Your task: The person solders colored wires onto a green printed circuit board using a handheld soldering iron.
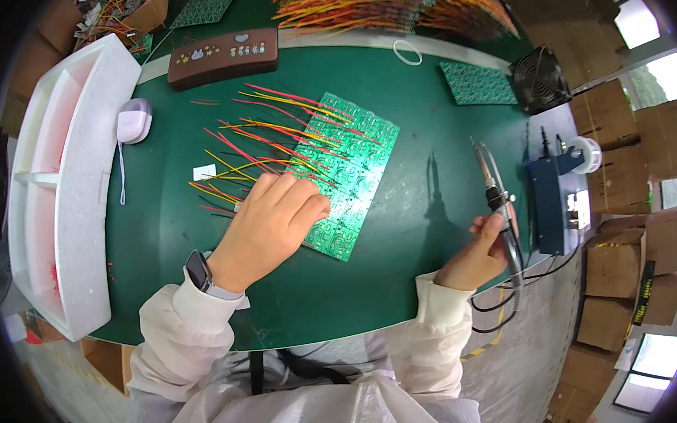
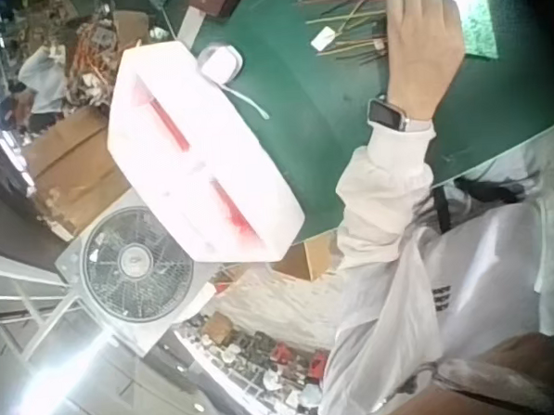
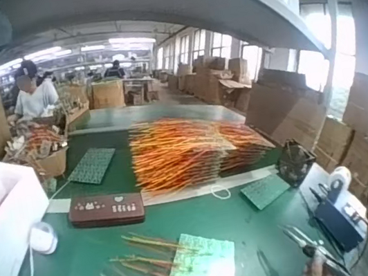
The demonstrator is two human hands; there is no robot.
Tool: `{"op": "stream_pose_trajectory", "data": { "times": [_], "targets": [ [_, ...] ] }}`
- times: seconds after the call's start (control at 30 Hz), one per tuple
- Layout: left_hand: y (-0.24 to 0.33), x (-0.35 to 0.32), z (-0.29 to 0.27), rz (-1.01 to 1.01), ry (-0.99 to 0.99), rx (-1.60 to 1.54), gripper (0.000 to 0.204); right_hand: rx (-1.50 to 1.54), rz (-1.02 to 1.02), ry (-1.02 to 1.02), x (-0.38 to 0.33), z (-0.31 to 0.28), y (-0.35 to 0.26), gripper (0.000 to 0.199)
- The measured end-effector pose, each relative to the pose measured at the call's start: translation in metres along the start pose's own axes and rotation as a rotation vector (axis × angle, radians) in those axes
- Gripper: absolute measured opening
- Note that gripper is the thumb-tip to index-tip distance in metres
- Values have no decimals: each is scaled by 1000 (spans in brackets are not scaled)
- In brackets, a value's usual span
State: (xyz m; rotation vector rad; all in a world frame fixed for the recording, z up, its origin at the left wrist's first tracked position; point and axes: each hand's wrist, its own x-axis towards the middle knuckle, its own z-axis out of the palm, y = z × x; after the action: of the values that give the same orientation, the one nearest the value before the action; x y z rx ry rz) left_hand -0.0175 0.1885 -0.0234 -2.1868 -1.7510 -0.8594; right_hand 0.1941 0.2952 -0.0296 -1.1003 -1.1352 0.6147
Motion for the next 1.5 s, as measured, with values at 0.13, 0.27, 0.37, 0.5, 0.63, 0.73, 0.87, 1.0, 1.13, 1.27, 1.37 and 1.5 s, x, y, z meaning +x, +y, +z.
{"op": "stream_pose_trajectory", "data": {
  "times": [0.13,0.27,0.37,0.5,0.63,0.73,0.87,1.0,1.13,1.27,1.37,1.5],
  "targets": [
    [0,4,-2,1,40,16,9,33,-28,0,2,4,-3,28],
    [-1,6,-2,-34,43,42,9,2,-102,-129,0,4,-8,27],
    [-2,7,1,-47,71,58,10,-1,-94,-153,0,5,-10,27],
    [-2,8,0,-50,78,71,12,2,-82,-155,1,6,-9,27],
    [-4,9,-2,-31,83,116,13,-4,-66,-190,0,9,-11,29],
    [-3,6,-8,-28,36,92,13,-7,-77,-196,-2,8,-10,29],
    [2,7,-12,4,43,98,14,-73,-105,-200,5,-5,-5,25],
    [9,-9,-39,-75,143,76,20,-75,-95,-221,4,-8,12,26],
    [19,-28,-112,-192,353,-28,17,-5,-237,-203,2,1,16,26],
    [-2,-68,-211,-392,538,175,9,-17,-223,-168,2,-5,2,27],
    [-61,-96,-280,-721,476,557,9,-51,-209,-171,7,-11,8,25],
    [-177,-219,-309,-1127,83,976,6,74,-240,-247,-6,5,-2,24]
  ]
}}
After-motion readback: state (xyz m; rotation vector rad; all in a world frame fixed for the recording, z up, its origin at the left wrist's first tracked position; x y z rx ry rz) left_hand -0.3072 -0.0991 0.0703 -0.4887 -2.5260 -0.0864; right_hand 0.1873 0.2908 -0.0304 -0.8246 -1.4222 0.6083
